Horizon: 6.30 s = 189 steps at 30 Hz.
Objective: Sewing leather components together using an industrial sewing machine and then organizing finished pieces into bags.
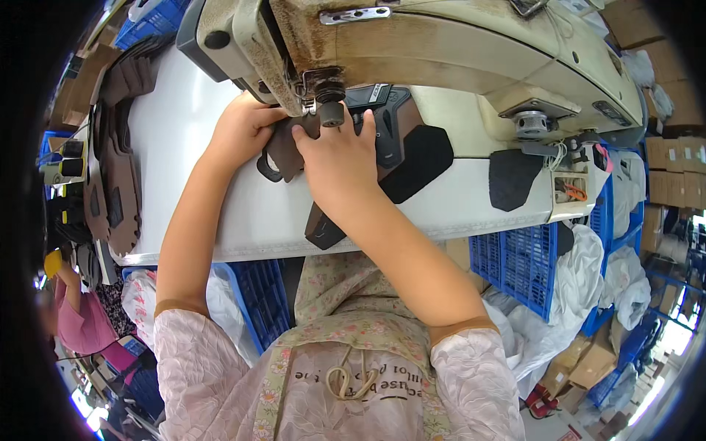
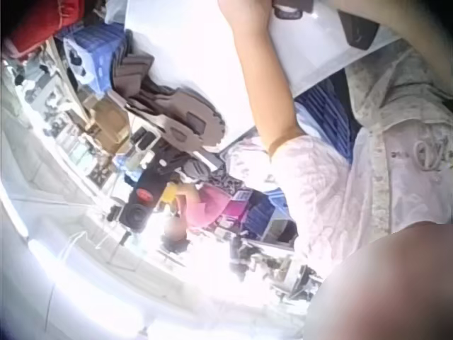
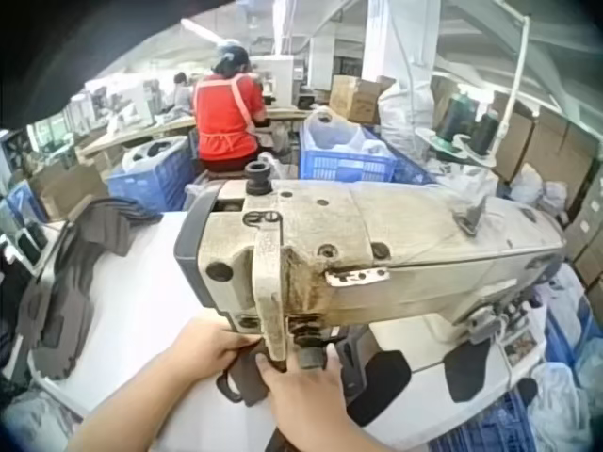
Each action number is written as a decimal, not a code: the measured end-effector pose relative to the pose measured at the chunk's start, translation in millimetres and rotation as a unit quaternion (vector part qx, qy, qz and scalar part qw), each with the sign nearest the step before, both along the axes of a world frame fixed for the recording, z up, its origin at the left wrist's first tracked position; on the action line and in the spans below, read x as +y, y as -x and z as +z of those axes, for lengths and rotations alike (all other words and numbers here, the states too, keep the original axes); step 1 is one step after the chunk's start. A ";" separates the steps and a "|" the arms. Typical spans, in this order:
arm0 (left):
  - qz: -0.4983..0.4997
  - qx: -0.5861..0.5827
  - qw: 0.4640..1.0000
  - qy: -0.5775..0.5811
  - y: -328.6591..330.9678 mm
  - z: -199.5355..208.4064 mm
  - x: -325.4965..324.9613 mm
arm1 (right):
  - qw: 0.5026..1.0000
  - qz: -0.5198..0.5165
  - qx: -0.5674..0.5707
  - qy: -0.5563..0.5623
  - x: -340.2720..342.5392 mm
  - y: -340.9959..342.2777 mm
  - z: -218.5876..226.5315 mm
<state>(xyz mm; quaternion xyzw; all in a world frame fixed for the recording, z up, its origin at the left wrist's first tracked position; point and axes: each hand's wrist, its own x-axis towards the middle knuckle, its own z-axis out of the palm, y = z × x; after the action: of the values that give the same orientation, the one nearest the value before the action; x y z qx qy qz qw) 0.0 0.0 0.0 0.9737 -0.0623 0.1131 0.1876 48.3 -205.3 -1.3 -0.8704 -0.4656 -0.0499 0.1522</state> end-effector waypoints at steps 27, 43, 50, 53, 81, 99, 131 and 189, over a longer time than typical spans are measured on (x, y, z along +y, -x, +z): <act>-0.018 -0.007 0.999 0.037 0.3 1.1 4.7 | 0.997 0.005 -0.004 -0.074 -5.7 6.5 -1.5; 0.059 0.012 0.980 -0.189 23.0 3.5 -35.2 | 0.987 0.139 0.060 -0.059 -35.8 -48.3 3.4; 0.072 0.010 0.971 -0.228 26.0 6.1 -44.0 | 0.981 0.181 0.049 -0.041 -37.4 -62.7 7.9; 0.074 0.025 0.973 -0.218 27.9 8.4 -44.1 | 0.982 0.168 0.033 -0.073 -40.5 -48.3 17.2; 0.102 0.051 0.971 -0.210 26.8 6.5 -51.6 | 0.843 -0.366 -0.034 -0.392 -341.1 -277.3 96.2; 0.089 0.034 0.978 -0.183 26.7 6.4 -50.6 | 0.839 -0.355 -0.192 -0.364 -345.9 -276.3 58.3; -0.027 0.000 0.986 -0.164 22.2 22.1 -18.4 | 0.983 0.076 -0.161 -0.052 -13.8 17.6 15.0; 0.036 0.007 0.986 -0.160 36.3 3.1 -44.7 | 0.975 0.143 -0.022 -0.167 -35.5 -46.5 -24.6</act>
<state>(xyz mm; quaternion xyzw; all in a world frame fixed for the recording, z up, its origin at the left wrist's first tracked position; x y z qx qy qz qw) -36.3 -44.7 3.1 0.9936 -0.0431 0.1013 0.0255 94.7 -240.8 -25.8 -0.7557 -0.5739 -0.1233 0.2905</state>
